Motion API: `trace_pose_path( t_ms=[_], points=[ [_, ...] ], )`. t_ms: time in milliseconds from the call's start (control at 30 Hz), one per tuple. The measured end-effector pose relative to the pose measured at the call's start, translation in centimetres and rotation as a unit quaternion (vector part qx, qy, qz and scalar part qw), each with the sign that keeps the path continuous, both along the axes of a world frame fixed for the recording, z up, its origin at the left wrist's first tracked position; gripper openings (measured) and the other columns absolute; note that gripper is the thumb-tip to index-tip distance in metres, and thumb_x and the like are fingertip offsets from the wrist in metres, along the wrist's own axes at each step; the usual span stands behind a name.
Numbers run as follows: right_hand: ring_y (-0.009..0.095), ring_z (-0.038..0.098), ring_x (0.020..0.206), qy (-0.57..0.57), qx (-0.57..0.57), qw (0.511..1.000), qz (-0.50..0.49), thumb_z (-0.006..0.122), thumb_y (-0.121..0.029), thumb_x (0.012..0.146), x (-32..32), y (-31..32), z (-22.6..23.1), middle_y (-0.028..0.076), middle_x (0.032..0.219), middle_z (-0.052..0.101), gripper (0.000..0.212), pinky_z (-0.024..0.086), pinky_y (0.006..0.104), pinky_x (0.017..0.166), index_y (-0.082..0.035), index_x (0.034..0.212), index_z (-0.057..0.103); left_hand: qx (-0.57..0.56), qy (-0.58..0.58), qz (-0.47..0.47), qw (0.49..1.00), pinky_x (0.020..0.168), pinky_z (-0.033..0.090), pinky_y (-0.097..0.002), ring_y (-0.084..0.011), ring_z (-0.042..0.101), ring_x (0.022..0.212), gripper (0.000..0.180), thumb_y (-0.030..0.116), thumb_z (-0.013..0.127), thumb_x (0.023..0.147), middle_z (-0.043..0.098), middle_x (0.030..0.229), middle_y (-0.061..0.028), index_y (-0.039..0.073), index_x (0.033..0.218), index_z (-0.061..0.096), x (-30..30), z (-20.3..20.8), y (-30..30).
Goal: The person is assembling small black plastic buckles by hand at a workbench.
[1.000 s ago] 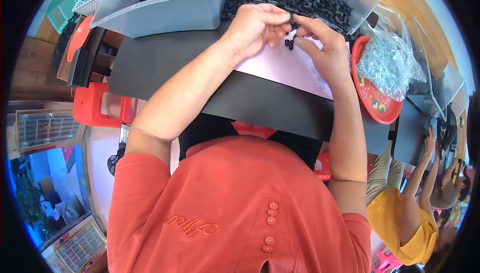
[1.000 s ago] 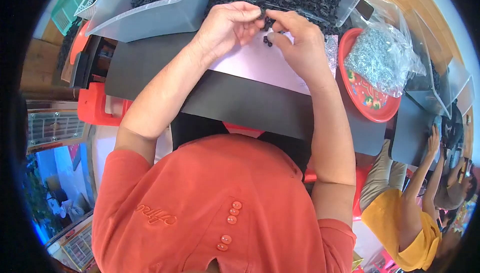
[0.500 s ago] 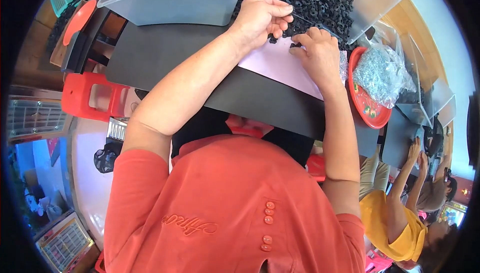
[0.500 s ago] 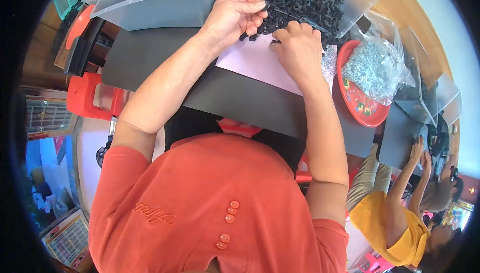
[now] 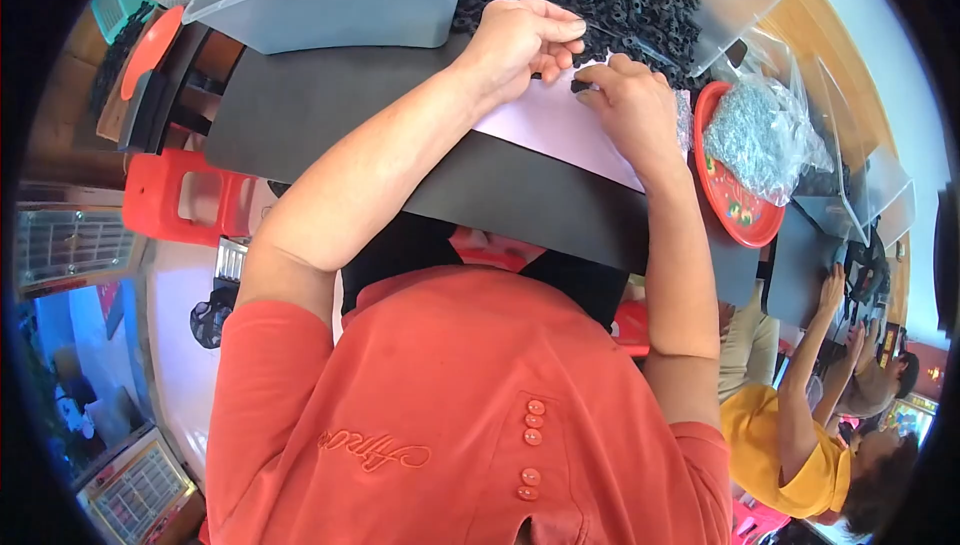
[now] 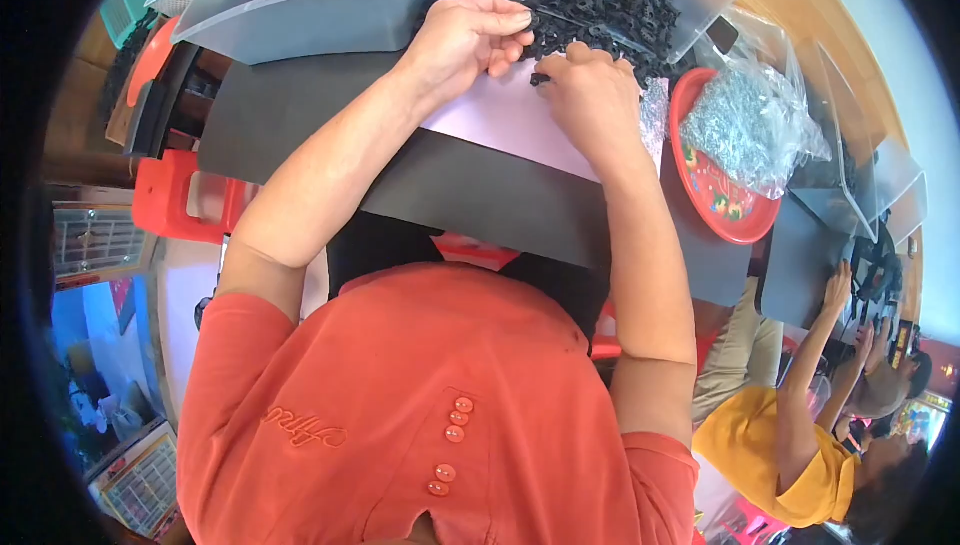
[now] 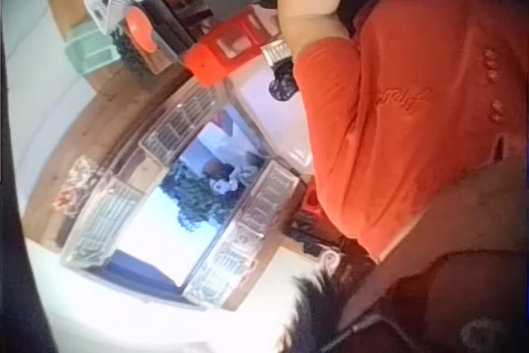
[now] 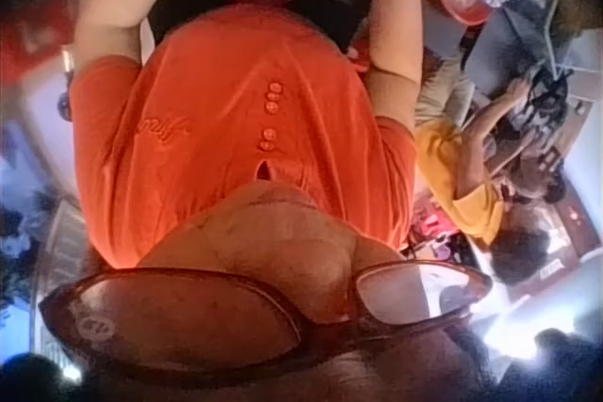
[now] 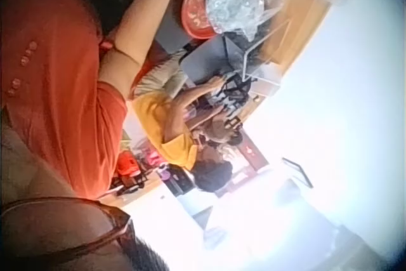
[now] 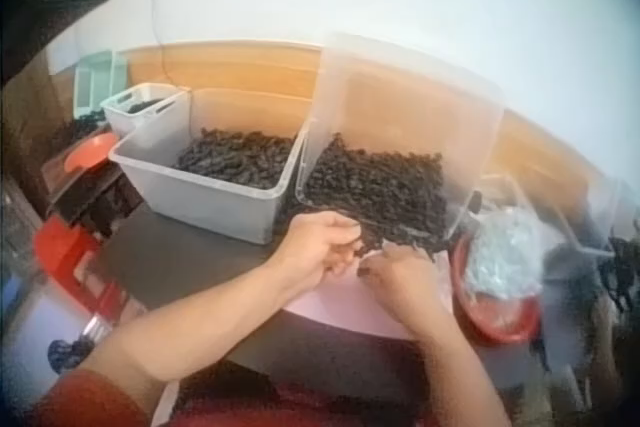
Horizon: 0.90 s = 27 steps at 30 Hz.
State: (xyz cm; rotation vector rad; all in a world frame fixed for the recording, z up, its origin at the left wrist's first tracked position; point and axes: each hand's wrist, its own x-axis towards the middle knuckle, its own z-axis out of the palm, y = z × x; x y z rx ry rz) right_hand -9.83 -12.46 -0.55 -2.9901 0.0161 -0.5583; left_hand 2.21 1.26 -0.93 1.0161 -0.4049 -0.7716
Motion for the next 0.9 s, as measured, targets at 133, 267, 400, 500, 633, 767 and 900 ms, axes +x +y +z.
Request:
trace_pose_path(
  t_ms=[133, 267, 400, 500, 633, 767, 900],
  points=[
    [0.026, 0.063, 0.085, 0.002, -0.013, 1.000, 0.000, 0.070, -0.016, 0.070, -0.1, -0.1, -0.2, 0.007, 0.084, 0.062, 0.016, 0.046, 0.0438, 0.077, -0.013, 0.085, 0.070, 0.007, 0.002, -0.008, 1.000, 0.048, 0.042, -0.0253, -0.0136, 0.058, 0.060, 0.016, 0.007, 0.064, 0.086, 0.063, 0.080, -0.0121, -0.004, 0.096, 0.059, -0.1, -0.2, -0.1],
    [0.024, 0.064, 0.078, -0.053, 0.054, 0.997, 0.023, 0.071, -0.012, 0.068, 0.3, -1.2, -0.7, 0.007, 0.079, 0.063, 0.014, 0.048, 0.0398, 0.069, -0.009, 0.082, 0.069, 0.012, 0.019, 0.012, 1.000, 0.042, 0.042, -0.0249, -0.0145, 0.057, 0.054, 0.013, 0.004, 0.065, 0.084, 0.062, 0.075, -0.0138, -0.006, 0.091, 0.060, -0.4, -0.1, -0.4],
    [0.010, 0.060, 0.069, -0.080, 0.496, 0.865, 0.015, 0.066, -0.005, 0.078, 0.4, -2.6, -0.9, 0.004, 0.076, 0.066, 0.008, 0.047, 0.0228, 0.066, -0.002, 0.086, 0.068, 0.026, -0.006, -0.008, 1.000, 0.043, 0.043, -0.0244, -0.0137, 0.057, 0.055, 0.013, 0.004, 0.065, 0.084, 0.063, 0.075, -0.0128, -0.006, 0.091, 0.061, -0.7, 0.1, -0.6],
    [0.010, 0.061, 0.070, -0.080, 0.609, 0.789, 0.020, 0.065, -0.005, 0.081, 0.2, -2.1, 0.6, 0.004, 0.077, 0.066, 0.010, 0.047, 0.0233, 0.066, 0.001, 0.089, 0.067, 0.057, -0.066, -0.022, 0.996, 0.047, 0.043, -0.0239, -0.0117, 0.057, 0.059, 0.013, 0.007, 0.064, 0.087, 0.064, 0.078, -0.0094, -0.004, 0.093, 0.061, -1.3, 0.0, -0.5],
    [0.010, 0.062, 0.071, -0.074, 0.674, 0.735, 0.018, 0.064, -0.005, 0.084, 0.1, -1.9, 0.9, 0.005, 0.078, 0.066, 0.010, 0.048, 0.0211, 0.065, 0.001, 0.092, 0.066, 0.073, -0.115, -0.020, 0.990, 0.046, 0.042, -0.0229, -0.0116, 0.057, 0.057, 0.013, 0.005, 0.063, 0.087, 0.064, 0.078, -0.0091, -0.004, 0.095, 0.061, -2.1, 0.2, -0.9],
    [0.010, 0.062, 0.070, -0.089, 0.694, 0.713, 0.040, 0.065, -0.004, 0.084, 0.1, -1.9, 0.7, 0.005, 0.078, 0.066, 0.010, 0.048, 0.0204, 0.064, 0.002, 0.092, 0.066, 0.091, -0.143, -0.015, 0.985, 0.046, 0.042, -0.0229, -0.0115, 0.056, 0.057, 0.013, 0.005, 0.064, 0.087, 0.063, 0.077, -0.0085, -0.004, 0.095, 0.061, -2.7, 0.4, -1.0],
    [0.010, 0.062, 0.073, -0.080, 0.679, 0.728, 0.043, 0.063, -0.007, 0.087, 0.0, -2.2, 0.5, 0.004, 0.081, 0.066, 0.013, 0.047, 0.0205, 0.068, 0.001, 0.097, 0.065, 0.100, -0.169, 0.000, 0.981, 0.045, 0.041, -0.0222, -0.0096, 0.055, 0.055, 0.012, 0.005, 0.065, 0.086, 0.063, 0.076, -0.0062, -0.003, 0.095, 0.061, -3.1, 0.6, -1.0]
  ],
)
